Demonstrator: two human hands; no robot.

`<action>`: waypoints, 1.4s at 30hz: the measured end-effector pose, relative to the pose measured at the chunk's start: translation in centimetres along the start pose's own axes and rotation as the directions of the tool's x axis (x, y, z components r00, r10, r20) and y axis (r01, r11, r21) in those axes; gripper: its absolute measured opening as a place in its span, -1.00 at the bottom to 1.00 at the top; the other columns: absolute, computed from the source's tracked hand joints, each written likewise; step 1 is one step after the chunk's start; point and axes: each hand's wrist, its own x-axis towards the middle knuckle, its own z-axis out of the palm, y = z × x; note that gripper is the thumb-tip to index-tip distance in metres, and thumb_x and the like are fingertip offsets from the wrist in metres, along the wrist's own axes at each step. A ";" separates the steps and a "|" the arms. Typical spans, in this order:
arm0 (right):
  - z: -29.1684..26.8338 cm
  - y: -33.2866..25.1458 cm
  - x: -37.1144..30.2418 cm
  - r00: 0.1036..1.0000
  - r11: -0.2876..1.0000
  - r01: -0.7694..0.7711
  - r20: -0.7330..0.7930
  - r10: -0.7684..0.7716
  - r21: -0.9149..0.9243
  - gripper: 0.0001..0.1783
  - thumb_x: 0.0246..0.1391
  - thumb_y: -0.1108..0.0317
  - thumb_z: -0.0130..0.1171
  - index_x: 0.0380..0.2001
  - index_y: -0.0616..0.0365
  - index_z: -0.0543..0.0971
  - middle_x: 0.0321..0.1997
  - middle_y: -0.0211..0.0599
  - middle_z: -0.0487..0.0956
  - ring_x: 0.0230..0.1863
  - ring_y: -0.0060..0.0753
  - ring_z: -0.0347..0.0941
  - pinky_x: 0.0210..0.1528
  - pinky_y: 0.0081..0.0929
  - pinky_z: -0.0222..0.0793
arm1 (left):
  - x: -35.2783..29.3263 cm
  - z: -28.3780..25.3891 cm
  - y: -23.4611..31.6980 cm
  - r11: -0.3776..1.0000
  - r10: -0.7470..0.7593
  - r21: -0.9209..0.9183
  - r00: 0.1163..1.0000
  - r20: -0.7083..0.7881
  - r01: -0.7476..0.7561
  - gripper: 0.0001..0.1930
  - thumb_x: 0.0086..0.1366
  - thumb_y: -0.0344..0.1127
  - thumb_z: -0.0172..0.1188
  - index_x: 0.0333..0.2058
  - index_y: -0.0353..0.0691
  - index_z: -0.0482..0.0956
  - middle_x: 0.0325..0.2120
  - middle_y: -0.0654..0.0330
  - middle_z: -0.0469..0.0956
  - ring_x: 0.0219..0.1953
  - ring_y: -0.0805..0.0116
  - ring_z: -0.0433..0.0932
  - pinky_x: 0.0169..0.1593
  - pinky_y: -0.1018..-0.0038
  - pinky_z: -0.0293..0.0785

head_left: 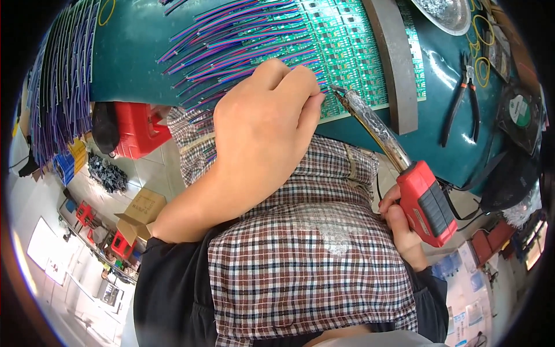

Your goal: The person solders ribbon cable wires onto a circuit board panel using a handheld soldering iron, positioning the wires onto the board contact points by hand and securing each connection with the iron.

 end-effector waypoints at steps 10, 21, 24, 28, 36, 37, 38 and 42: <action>0.5 0.4 0.2 0.999 0.996 0.040 -0.030 -0.038 0.079 -0.83 0.01 0.48 0.30 -0.27 0.25 0.63 -0.46 -0.29 0.61 -0.45 -0.36 0.57 -0.33 -0.45 0.49 | -0.1 0.1 0.2 1.000 0.006 0.020 1.000 -0.007 -0.005 -0.89 0.15 -0.41 0.42 -0.38 -0.17 0.64 -0.44 0.23 0.53 -0.62 0.30 0.45 -0.54 0.40 0.36; 0.0 -0.4 -0.7 0.993 0.994 -0.106 0.063 0.104 0.033 -0.71 0.25 0.20 0.21 -0.18 0.21 0.46 -0.40 -0.34 0.48 -0.39 -0.52 0.36 -0.23 -0.52 0.33 | 0.1 0.0 0.4 0.998 0.024 0.055 1.000 -0.004 -0.024 -0.89 0.15 -0.42 0.41 -0.42 -0.15 0.61 -0.48 0.22 0.48 -0.61 0.27 0.46 -0.52 0.35 0.37; -0.3 -0.6 -0.5 0.992 0.995 -0.099 0.085 0.098 0.015 -0.71 0.26 0.21 0.21 -0.17 0.21 0.46 -0.40 -0.34 0.48 -0.38 -0.52 0.36 -0.21 -0.49 0.34 | 0.1 0.0 0.4 0.998 0.027 0.063 1.000 -0.002 -0.027 -0.89 0.14 -0.41 0.41 -0.42 -0.15 0.62 -0.48 0.22 0.49 -0.61 0.26 0.46 -0.52 0.36 0.36; 0.0 0.3 -0.7 0.997 0.999 -0.020 0.071 0.018 0.025 -0.74 0.27 0.24 0.18 -0.18 0.19 0.43 -0.37 -0.30 0.46 -0.32 -0.47 0.37 -0.18 -0.45 0.35 | 0.2 -0.1 0.2 0.998 0.016 0.054 1.000 0.011 -0.016 -0.89 0.14 -0.42 0.41 -0.41 -0.16 0.63 -0.47 0.22 0.50 -0.60 0.26 0.46 -0.51 0.37 0.37; 0.1 0.2 -0.4 0.999 1.000 -0.006 0.033 0.006 0.014 -0.82 0.14 0.34 0.24 -0.27 0.19 0.51 -0.41 -0.27 0.53 -0.38 -0.40 0.47 -0.25 -0.44 0.42 | 0.4 -0.3 0.0 1.000 0.010 -0.005 0.999 0.030 -0.010 -0.91 0.15 -0.43 0.41 -0.39 -0.18 0.65 -0.45 0.22 0.54 -0.59 0.28 0.48 -0.49 0.39 0.40; 0.2 0.2 -0.2 0.999 0.999 0.031 -0.014 -0.031 -0.009 -0.84 0.01 0.44 0.31 -0.30 0.23 0.62 -0.46 -0.26 0.61 -0.45 -0.33 0.58 -0.34 -0.43 0.49 | 0.4 -0.3 0.0 1.000 0.010 -0.005 0.999 0.030 -0.010 -0.91 0.15 -0.43 0.41 -0.39 -0.18 0.65 -0.45 0.22 0.54 -0.59 0.28 0.48 -0.49 0.39 0.40; 0.2 0.1 -0.2 0.999 0.999 0.031 -0.014 -0.031 -0.009 -0.84 0.01 0.44 0.31 -0.30 0.23 0.62 -0.46 -0.26 0.61 -0.45 -0.33 0.58 -0.34 -0.43 0.49 | 0.4 -0.3 0.0 1.000 0.007 0.003 0.999 0.033 -0.007 -0.91 0.16 -0.43 0.41 -0.39 -0.18 0.65 -0.45 0.22 0.54 -0.59 0.28 0.48 -0.49 0.39 0.40; 0.2 0.1 -0.2 1.000 1.000 -0.002 -0.001 0.002 0.006 -0.83 0.02 0.44 0.31 -0.29 0.23 0.62 -0.46 -0.27 0.61 -0.44 -0.34 0.58 -0.33 -0.44 0.50 | 0.3 -0.3 0.0 1.000 0.001 0.011 0.999 0.032 -0.001 -0.91 0.16 -0.42 0.41 -0.39 -0.18 0.65 -0.45 0.23 0.54 -0.59 0.28 0.48 -0.49 0.39 0.40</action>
